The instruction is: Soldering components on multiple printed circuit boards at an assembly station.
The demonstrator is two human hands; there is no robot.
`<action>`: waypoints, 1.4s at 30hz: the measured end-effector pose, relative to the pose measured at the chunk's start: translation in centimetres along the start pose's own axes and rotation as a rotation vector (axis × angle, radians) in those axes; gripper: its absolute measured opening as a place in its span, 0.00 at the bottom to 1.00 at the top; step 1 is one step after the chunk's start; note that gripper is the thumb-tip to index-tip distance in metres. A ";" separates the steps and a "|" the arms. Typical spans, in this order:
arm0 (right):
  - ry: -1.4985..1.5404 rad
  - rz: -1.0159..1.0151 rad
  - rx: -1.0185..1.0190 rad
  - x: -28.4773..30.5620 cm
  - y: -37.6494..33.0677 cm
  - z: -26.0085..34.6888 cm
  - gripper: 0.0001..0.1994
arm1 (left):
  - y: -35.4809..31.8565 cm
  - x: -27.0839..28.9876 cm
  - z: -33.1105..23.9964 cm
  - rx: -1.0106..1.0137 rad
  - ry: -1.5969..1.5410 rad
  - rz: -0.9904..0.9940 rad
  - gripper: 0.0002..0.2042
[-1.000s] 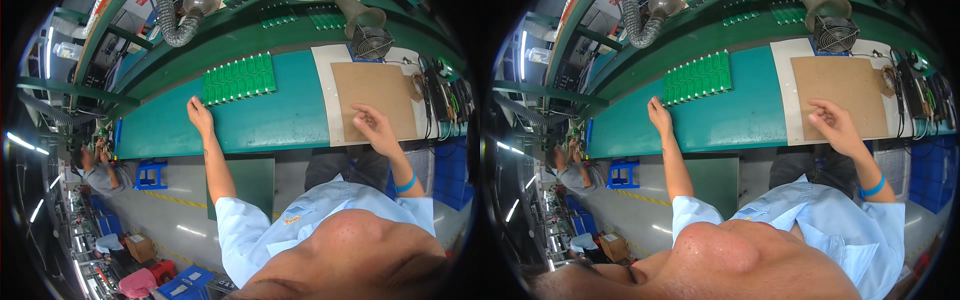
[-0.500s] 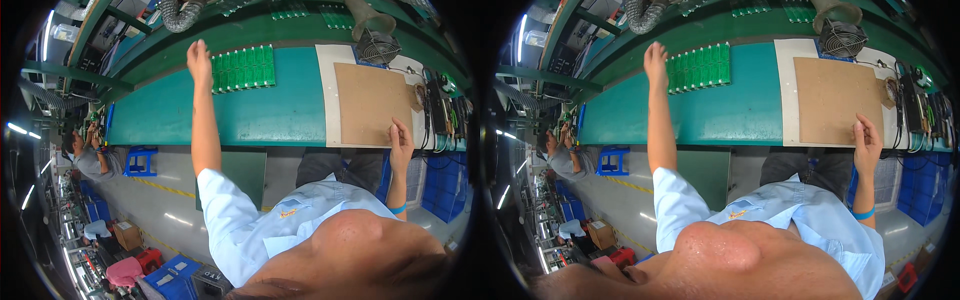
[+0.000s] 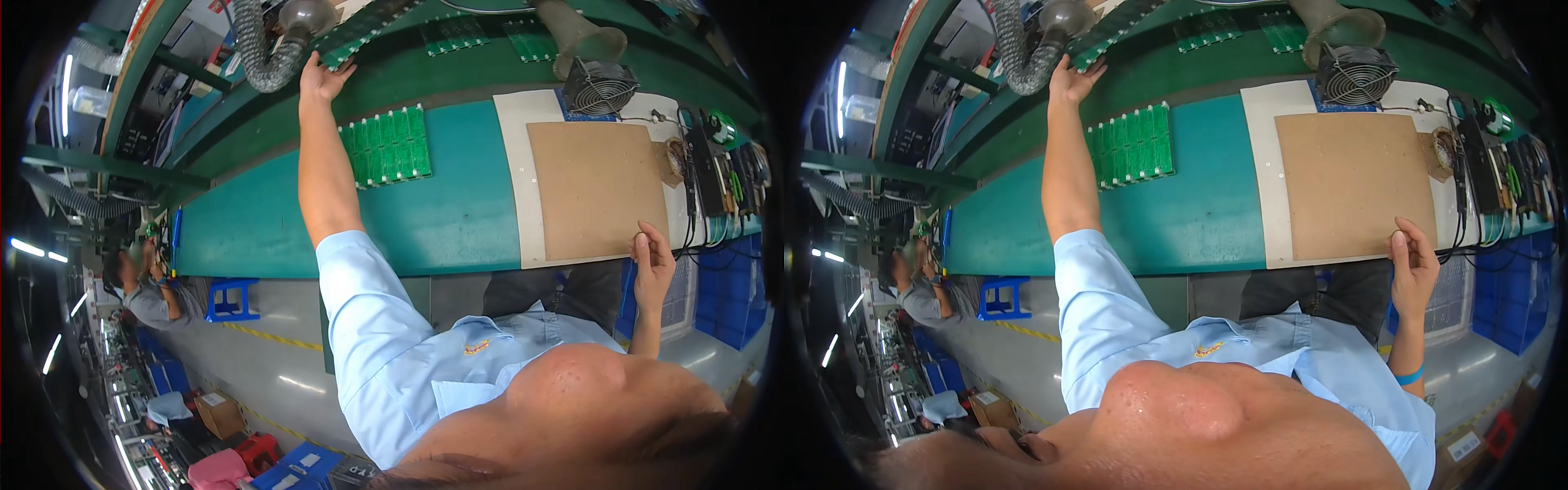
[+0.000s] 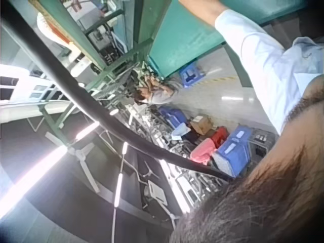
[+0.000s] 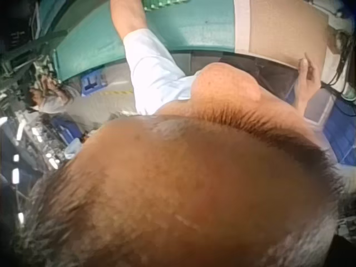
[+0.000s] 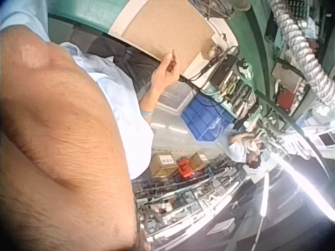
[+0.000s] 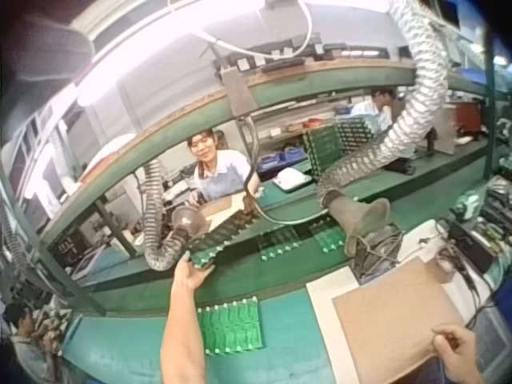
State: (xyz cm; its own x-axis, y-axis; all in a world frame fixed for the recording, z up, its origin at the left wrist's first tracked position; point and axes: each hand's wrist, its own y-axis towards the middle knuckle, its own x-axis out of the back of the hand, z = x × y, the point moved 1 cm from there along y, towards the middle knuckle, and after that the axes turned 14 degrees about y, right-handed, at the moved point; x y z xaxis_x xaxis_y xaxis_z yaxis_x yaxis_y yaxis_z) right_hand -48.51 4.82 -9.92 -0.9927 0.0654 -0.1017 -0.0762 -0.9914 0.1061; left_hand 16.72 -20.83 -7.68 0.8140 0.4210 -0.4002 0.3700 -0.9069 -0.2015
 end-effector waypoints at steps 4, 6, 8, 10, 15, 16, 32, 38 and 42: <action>-0.010 -0.014 0.006 0.2 -0.2 -0.1 0.12 | 0.3 0.5 -0.1 -0.034 -0.079 0.082 0.24; -0.012 -0.015 0.008 0.2 -0.3 -0.2 0.12 | 0.6 0.5 -0.2 -0.047 -0.106 0.107 0.22; -0.023 0.003 0.001 0.2 -0.4 -0.1 0.12 | 0.9 0.9 -0.5 -0.018 -0.172 0.086 0.20; -0.031 0.023 -0.005 0.1 -0.6 0.0 0.12 | 1.0 1.2 -1.0 0.008 -0.236 0.064 0.19; -0.027 0.010 0.000 -0.2 -1.0 0.5 0.12 | -0.5 0.5 -1.9 -0.023 -0.203 0.031 0.18; -0.023 0.009 0.004 -0.2 -1.2 0.5 0.12 | -0.9 0.2 -2.1 -0.027 -0.200 0.035 0.18; 0.085 0.192 0.004 0.0 -2.2 0.7 0.11 | -18.6 6.3 -2.9 -0.142 -0.130 0.013 0.17; 0.128 0.297 -0.016 -1.1 -1.2 1.6 0.12 | -29.6 4.2 1.9 -0.102 -0.126 0.194 0.17; 0.152 0.385 0.062 -2.1 0.5 2.5 0.13 | -36.0 -0.3 6.1 -0.080 -0.101 0.269 0.19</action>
State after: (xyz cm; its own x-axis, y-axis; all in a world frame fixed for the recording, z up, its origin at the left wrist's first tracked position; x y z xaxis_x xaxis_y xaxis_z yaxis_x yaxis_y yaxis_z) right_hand -46.70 4.49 -7.21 -0.9251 -0.3306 -0.1870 0.2876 -0.9313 0.2237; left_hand 0.41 11.83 -5.76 0.8405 0.1613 -0.5173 0.1846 -0.9828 -0.0065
